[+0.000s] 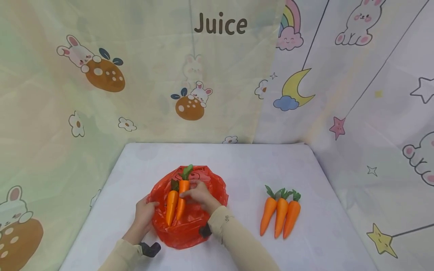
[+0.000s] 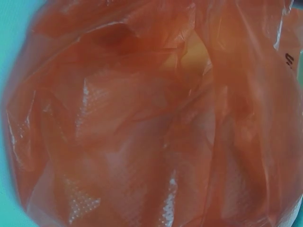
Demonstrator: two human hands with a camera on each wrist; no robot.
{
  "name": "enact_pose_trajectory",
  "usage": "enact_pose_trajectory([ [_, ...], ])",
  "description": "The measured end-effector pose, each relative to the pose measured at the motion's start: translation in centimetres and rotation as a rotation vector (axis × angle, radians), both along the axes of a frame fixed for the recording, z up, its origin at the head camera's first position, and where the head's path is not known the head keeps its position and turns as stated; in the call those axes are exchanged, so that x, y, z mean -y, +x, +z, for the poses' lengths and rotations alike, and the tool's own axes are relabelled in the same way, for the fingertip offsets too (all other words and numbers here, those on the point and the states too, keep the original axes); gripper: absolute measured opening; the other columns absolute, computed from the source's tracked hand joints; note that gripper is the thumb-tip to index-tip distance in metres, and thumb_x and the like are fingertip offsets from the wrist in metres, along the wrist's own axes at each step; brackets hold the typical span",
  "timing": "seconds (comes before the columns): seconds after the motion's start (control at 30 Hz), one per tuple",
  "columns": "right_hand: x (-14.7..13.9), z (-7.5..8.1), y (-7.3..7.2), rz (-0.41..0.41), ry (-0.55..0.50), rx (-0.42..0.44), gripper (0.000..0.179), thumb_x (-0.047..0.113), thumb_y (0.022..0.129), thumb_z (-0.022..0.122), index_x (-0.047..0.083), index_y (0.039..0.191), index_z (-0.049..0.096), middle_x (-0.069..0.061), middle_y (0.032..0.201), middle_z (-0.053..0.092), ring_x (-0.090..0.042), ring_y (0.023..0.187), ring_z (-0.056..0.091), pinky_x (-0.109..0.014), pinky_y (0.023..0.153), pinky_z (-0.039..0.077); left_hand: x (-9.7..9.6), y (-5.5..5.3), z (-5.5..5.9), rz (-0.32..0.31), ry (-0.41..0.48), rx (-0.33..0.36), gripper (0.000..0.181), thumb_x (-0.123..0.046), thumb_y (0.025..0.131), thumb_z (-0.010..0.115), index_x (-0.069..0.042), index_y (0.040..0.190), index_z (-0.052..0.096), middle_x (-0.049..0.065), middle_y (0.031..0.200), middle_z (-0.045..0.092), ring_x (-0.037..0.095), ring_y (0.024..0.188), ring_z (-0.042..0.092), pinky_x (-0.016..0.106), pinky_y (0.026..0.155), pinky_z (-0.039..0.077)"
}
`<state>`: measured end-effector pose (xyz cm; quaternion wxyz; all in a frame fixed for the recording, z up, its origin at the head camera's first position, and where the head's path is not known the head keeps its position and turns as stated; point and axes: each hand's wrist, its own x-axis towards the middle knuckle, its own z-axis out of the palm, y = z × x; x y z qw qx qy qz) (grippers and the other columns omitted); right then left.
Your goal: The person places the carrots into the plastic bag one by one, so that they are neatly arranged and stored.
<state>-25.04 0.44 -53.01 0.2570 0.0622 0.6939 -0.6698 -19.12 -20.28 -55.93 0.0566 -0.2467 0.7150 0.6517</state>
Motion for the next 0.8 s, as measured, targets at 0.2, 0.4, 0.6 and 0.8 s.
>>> enact_pose_trajectory([
  [0.2, 1.1, -1.8, 0.6, -0.027, 0.148, -0.028, 0.068, 0.013, 0.081, 0.085, 0.007, 0.137, 0.046, -0.012, 0.121, 0.058, -0.029, 0.1, 0.063, -0.051, 0.086, 0.058, -0.1, -0.1, -0.1, -0.004, -0.025, -0.003, 0.051, -0.008, 0.101, 0.048, -0.004, 0.152, 0.041, 0.017, 0.148, 0.048, 0.038, 0.129, 0.048, 0.051, 0.112, 0.038],
  [0.4, 1.9, -2.6, 1.1, -0.015, 0.279, -0.083, 0.068, 0.013, 0.08, 0.086, 0.01, 0.135, 0.046, -0.007, 0.115, 0.062, -0.027, 0.095, 0.065, -0.053, 0.081, 0.059, -0.2, -0.1, 0.0, -0.008, -0.033, -0.013, 0.052, -0.007, 0.101, 0.049, -0.003, 0.152, 0.04, 0.018, 0.151, 0.046, 0.039, 0.132, 0.047, 0.051, 0.112, 0.037],
  [0.6, 2.5, -3.0, 1.2, 0.026, 0.357, -0.17, 0.068, 0.017, 0.081, 0.086, 0.009, 0.137, 0.047, -0.005, 0.11, 0.061, -0.024, 0.093, 0.063, -0.052, 0.08, 0.06, -0.4, -0.2, -0.1, -0.007, -0.012, -0.016, 0.051, -0.006, 0.101, 0.048, -0.003, 0.151, 0.041, 0.018, 0.149, 0.047, 0.039, 0.13, 0.048, 0.051, 0.112, 0.038],
  [0.8, 3.0, -3.4, 1.1, 0.036, 0.426, -0.237, 0.07, 0.02, 0.079, 0.087, 0.012, 0.137, 0.048, 0.0, 0.113, 0.059, -0.023, 0.099, 0.061, -0.051, 0.083, 0.059, -0.5, -0.2, 0.0, -0.004, -0.015, -0.017, 0.05, -0.007, 0.101, 0.049, -0.006, 0.151, 0.043, 0.017, 0.149, 0.048, 0.038, 0.13, 0.049, 0.05, 0.111, 0.039],
])
